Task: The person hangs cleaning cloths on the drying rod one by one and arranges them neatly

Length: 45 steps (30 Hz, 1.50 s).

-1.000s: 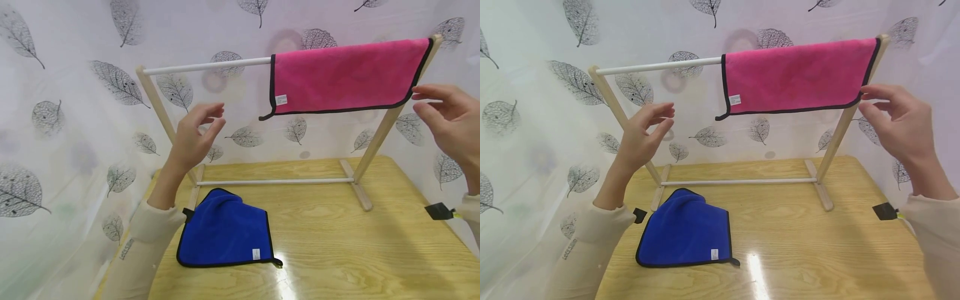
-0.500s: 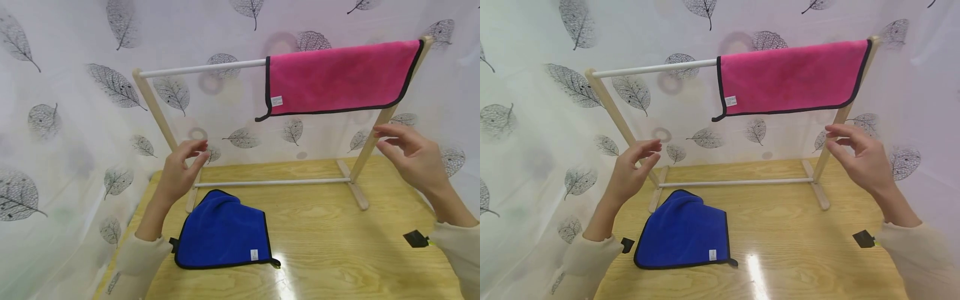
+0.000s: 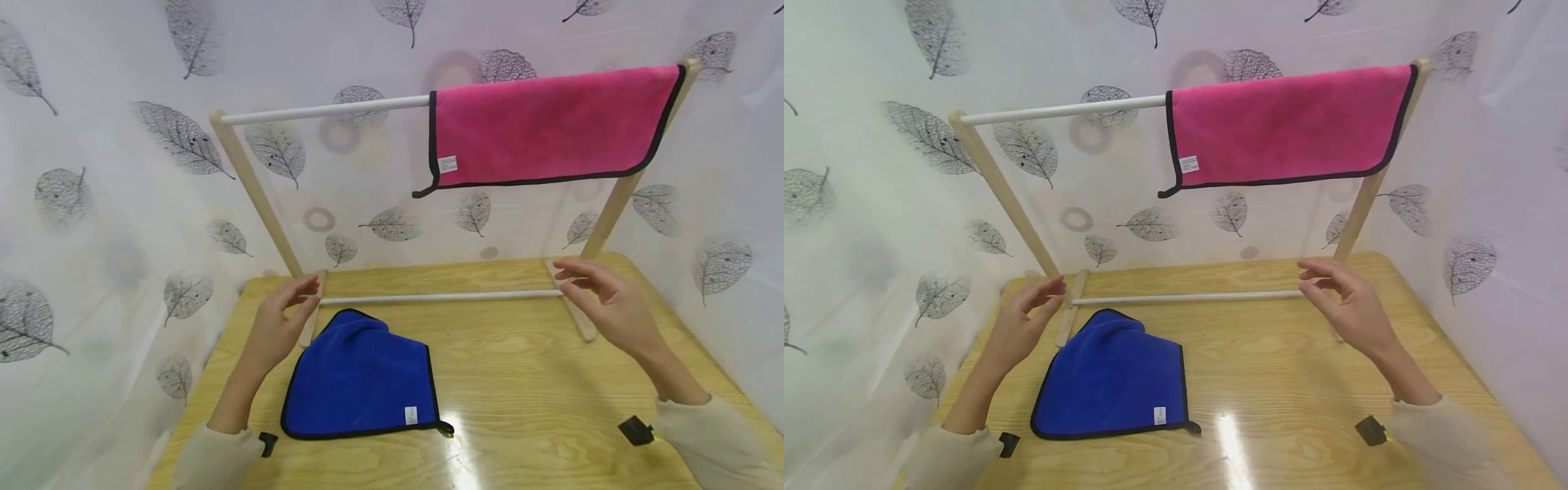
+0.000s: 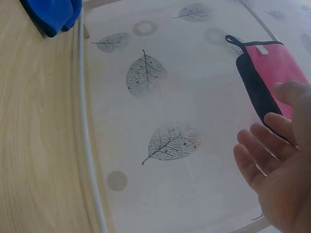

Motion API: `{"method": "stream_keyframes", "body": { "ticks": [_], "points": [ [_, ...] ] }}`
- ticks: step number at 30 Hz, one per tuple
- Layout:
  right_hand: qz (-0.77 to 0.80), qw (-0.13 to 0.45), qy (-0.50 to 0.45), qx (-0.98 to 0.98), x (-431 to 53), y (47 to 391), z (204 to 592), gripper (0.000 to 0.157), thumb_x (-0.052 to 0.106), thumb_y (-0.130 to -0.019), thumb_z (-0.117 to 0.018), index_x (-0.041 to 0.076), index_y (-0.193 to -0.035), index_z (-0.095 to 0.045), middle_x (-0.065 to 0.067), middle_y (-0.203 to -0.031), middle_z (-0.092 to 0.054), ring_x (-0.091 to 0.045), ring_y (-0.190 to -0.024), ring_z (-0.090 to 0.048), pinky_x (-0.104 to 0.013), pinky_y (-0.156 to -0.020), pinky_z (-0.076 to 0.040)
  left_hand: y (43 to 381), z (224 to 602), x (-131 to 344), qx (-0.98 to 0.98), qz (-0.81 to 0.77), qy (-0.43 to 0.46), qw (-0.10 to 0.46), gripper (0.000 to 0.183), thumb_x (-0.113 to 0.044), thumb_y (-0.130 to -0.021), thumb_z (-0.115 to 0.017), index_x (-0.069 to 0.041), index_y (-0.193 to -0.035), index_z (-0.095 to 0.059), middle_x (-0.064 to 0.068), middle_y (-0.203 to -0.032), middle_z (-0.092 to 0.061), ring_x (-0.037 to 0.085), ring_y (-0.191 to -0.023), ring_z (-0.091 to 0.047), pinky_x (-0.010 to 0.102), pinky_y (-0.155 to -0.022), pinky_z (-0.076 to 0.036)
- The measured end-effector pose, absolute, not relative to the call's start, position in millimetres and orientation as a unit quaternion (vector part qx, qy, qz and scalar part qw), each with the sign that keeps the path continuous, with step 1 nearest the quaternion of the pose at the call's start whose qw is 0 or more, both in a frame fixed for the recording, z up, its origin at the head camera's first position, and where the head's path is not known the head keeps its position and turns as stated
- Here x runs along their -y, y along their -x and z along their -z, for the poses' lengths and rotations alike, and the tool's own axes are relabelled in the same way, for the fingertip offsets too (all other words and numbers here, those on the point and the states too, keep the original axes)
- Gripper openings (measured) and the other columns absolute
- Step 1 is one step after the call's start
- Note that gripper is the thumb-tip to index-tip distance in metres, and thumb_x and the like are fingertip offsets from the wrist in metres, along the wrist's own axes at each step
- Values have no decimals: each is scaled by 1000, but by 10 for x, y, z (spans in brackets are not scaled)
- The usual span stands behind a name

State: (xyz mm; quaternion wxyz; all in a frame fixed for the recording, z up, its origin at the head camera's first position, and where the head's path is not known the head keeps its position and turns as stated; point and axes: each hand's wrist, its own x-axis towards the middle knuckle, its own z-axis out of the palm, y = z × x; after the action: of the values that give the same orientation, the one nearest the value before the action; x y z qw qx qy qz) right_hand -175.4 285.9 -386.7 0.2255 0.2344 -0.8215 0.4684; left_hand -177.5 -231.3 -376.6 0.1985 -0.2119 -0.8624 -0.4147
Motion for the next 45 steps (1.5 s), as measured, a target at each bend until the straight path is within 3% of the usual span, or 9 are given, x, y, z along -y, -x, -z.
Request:
{"method": "stream_keyframes", "body": {
  "ticks": [5, 12, 16, 20, 29, 35, 45],
  "points": [
    [-488, 187, -239, 818, -2677, 1713, 4063, 42, -11, -94, -67, 0, -135, -65, 8, -117, -70, -5, -100, -67, -12, -80, -51, 1742, 3975, 2391, 869, 416, 197, 182, 37, -8, -102, -65, 1, -138, -62, 20, -124, -68, 32, -109, -69, 14, -91, -51],
    [-500, 138, -285, 806, -2379, 1696, 4369, 40, -10, -96, -65, 0, -135, -64, -5, -111, -71, -11, -100, -68, -20, -77, -56, 1729, 4260, 2496, 880, 413, 166, 168, 36, -10, -102, -66, 1, -136, -63, 16, -122, -69, 29, -107, -70, 23, -88, -57],
    [-515, 106, -288, 800, -2240, 1694, 4497, 40, -7, -98, -64, 2, -137, -63, -5, -111, -70, -13, -99, -67, -24, -77, -57, 1757, 4390, 2537, 874, 434, 160, 147, 38, -9, -102, -66, 2, -138, -62, 19, -125, -67, 33, -108, -69, 32, -89, -59],
    [-517, 90, -295, 798, -2089, 1711, 4611, 38, -3, -99, -64, 5, -136, -64, -4, -113, -69, -14, -100, -67, -26, -85, -57, 1776, 4485, 2556, 872, 449, 142, 131, 39, -8, -102, -67, 2, -139, -61, 21, -126, -67, 35, -111, -68, 38, -91, -58],
    [-526, 47, -272, 804, -1728, 1687, 4872, 30, 7, -99, -69, 7, -130, -68, -7, -116, -70, -14, -98, -68, -30, -82, -59, 1864, 4677, 2525, 880, 448, 119, 108, 41, -7, -100, -68, 6, -138, -60, 24, -126, -66, 40, -117, -64, 53, -96, -54],
    [-532, 9, -242, 811, -1519, 1669, 5011, 35, 17, -98, -74, 1, -128, -68, -20, -121, -69, -15, -95, -69, -30, -78, -60, 1932, 4774, 2478, 886, 441, 111, 95, 42, -9, -98, -71, 8, -136, -61, 25, -129, -65, 41, -120, -62, 53, -98, -53],
    [-531, -29, -268, 803, -1294, 1562, 5118, 34, 11, -95, -76, -9, -121, -68, -22, -116, -70, -16, -89, -69, -29, -73, -60, 1946, 4804, 2348, 900, 417, 97, 79, 41, -7, -97, -72, 12, -132, -62, 28, -127, -65, 44, -119, -62, 54, -100, -52]
  ]
}}
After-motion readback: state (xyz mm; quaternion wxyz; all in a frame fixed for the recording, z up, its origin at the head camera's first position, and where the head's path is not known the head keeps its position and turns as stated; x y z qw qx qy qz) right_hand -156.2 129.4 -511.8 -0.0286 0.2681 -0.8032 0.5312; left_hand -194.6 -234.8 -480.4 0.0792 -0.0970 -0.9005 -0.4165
